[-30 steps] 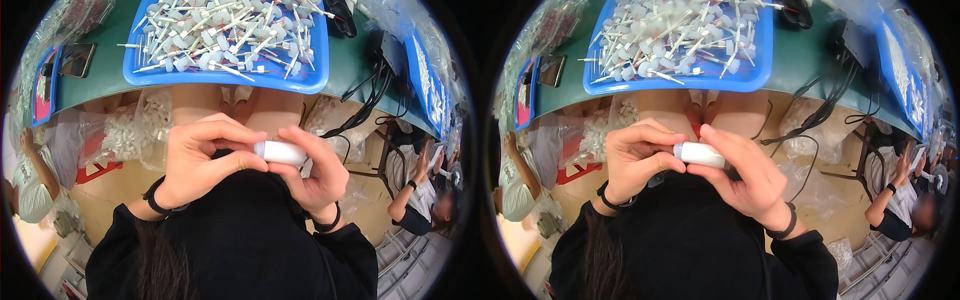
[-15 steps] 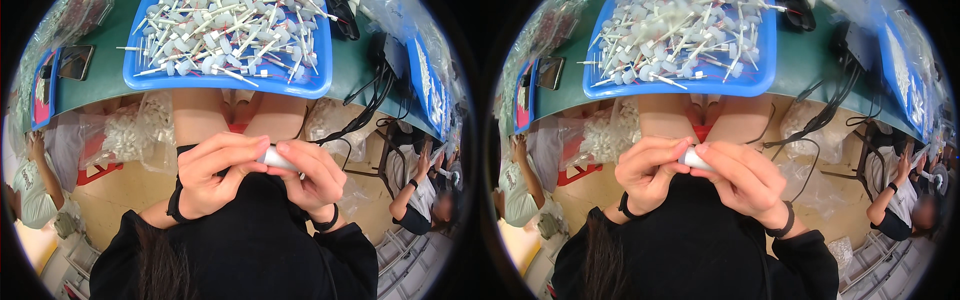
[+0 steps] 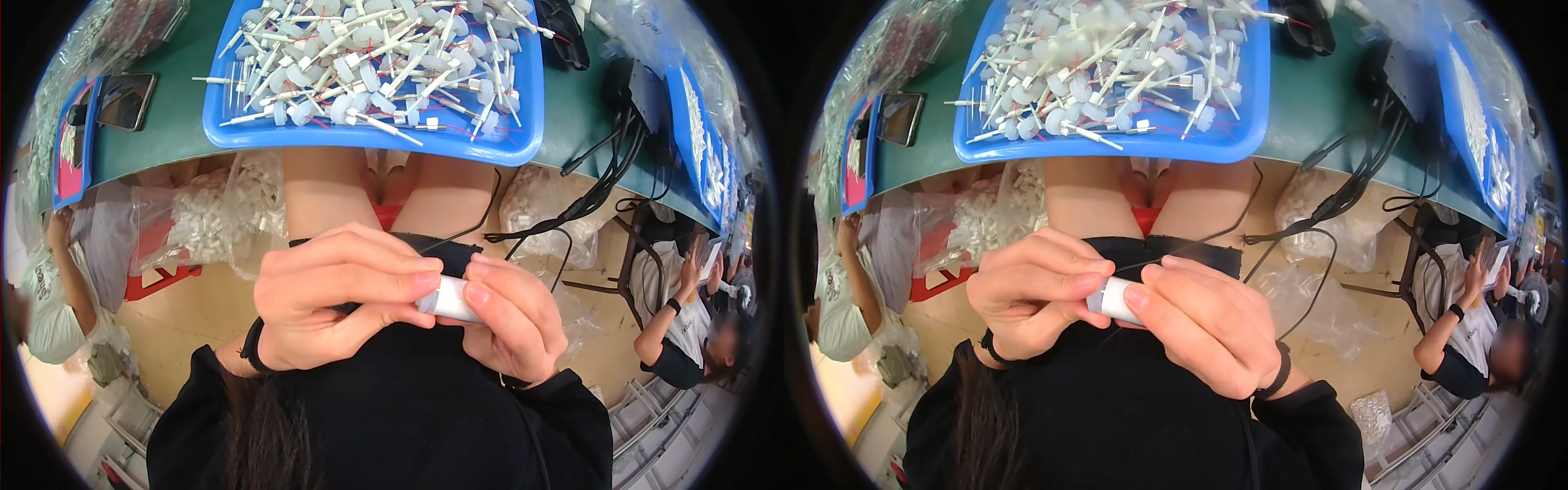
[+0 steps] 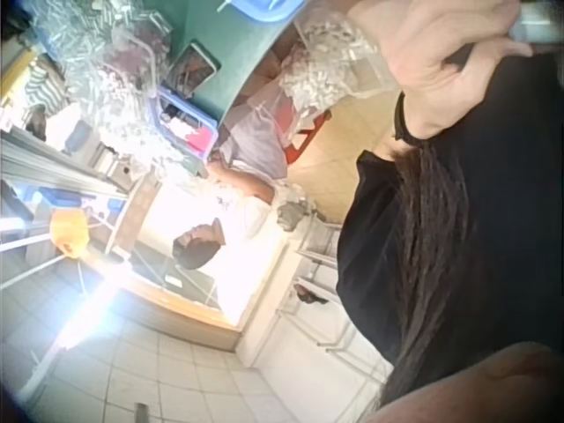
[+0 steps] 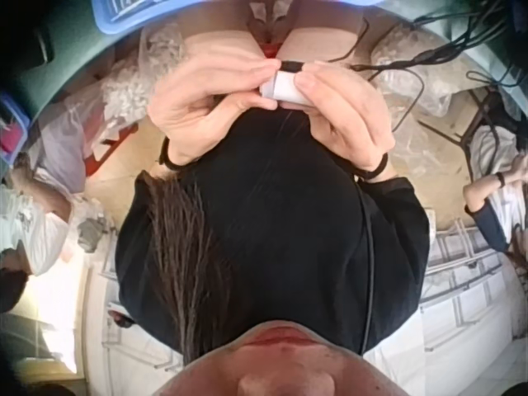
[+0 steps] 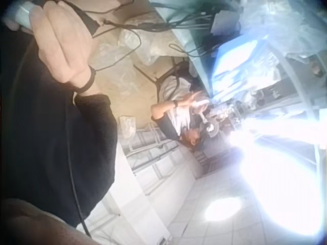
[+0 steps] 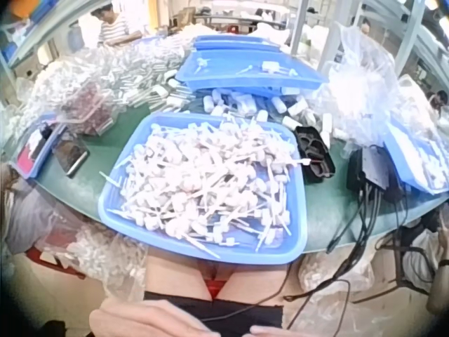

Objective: The person assembles small white cylindrical electronic components by hand. They pick up a component and a wire, insert the wire into the component, and place the assembled unit into a blue tray. This process is repeated continuously.

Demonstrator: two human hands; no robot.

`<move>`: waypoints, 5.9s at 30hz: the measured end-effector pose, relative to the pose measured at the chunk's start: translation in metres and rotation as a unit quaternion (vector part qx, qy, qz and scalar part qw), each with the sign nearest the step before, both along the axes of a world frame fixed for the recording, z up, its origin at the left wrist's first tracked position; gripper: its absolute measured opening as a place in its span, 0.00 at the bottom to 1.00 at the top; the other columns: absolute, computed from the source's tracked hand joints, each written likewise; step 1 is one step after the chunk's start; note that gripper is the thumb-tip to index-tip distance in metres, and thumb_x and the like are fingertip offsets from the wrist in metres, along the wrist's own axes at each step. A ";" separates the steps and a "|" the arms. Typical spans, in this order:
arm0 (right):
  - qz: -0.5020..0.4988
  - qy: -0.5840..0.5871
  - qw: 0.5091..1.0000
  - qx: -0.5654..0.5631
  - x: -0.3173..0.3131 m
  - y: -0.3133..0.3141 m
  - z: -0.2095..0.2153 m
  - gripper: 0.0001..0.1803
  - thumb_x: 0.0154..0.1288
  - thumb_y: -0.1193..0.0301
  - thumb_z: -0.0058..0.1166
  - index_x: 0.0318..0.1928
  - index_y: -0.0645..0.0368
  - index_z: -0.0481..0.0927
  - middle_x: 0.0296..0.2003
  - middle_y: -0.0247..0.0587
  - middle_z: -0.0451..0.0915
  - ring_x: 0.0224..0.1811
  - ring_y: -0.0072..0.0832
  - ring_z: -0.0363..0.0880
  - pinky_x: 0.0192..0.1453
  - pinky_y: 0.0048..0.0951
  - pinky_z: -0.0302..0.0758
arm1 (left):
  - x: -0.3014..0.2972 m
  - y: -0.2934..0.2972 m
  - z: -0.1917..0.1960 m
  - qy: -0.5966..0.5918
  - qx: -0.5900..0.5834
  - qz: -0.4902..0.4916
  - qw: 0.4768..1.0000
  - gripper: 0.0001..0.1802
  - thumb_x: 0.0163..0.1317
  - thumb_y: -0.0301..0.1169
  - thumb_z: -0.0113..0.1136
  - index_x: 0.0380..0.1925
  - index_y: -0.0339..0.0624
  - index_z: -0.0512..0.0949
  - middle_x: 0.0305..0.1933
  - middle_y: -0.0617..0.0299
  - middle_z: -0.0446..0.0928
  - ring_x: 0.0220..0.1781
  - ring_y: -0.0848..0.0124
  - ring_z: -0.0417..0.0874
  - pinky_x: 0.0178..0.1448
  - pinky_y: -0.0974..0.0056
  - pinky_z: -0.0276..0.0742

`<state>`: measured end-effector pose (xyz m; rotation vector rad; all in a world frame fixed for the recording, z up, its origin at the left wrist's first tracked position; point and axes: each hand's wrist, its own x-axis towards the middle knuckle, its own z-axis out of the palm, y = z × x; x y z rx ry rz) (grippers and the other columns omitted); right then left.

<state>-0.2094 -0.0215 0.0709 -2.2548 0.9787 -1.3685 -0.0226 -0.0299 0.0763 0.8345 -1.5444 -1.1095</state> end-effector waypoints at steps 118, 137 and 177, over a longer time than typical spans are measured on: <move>0.629 -0.337 0.613 0.340 0.034 -0.061 0.112 0.26 0.51 0.51 0.31 0.14 0.60 0.70 0.22 0.43 0.69 0.17 0.29 0.65 0.20 0.27 0.62 | 0.243 0.040 -0.324 0.240 0.531 0.456 0.673 0.21 0.56 0.33 0.60 0.49 0.41 0.69 0.57 0.54 0.63 0.51 0.52 0.71 0.51 0.56 0.76; 0.557 -0.351 0.678 0.325 0.030 -0.062 0.121 0.06 0.42 0.86 0.43 0.17 0.63 0.69 0.21 0.40 0.67 0.17 0.31 0.67 0.18 0.32 0.64 | 0.240 0.034 -0.342 0.212 0.589 0.476 0.618 0.25 0.56 0.36 0.60 0.54 0.43 0.66 0.50 0.57 0.68 0.50 0.56 0.73 0.50 0.55 0.74; -0.120 0.168 0.950 0.233 0.087 -0.143 0.034 0.09 0.54 0.72 0.55 0.35 0.58 0.72 0.30 0.43 0.73 0.27 0.36 0.74 0.32 0.32 0.70 | 0.259 0.010 -0.469 -0.417 0.593 0.276 0.631 0.23 0.43 0.43 0.65 0.22 0.29 0.76 0.27 0.47 0.79 0.31 0.56 0.79 0.38 0.56 0.73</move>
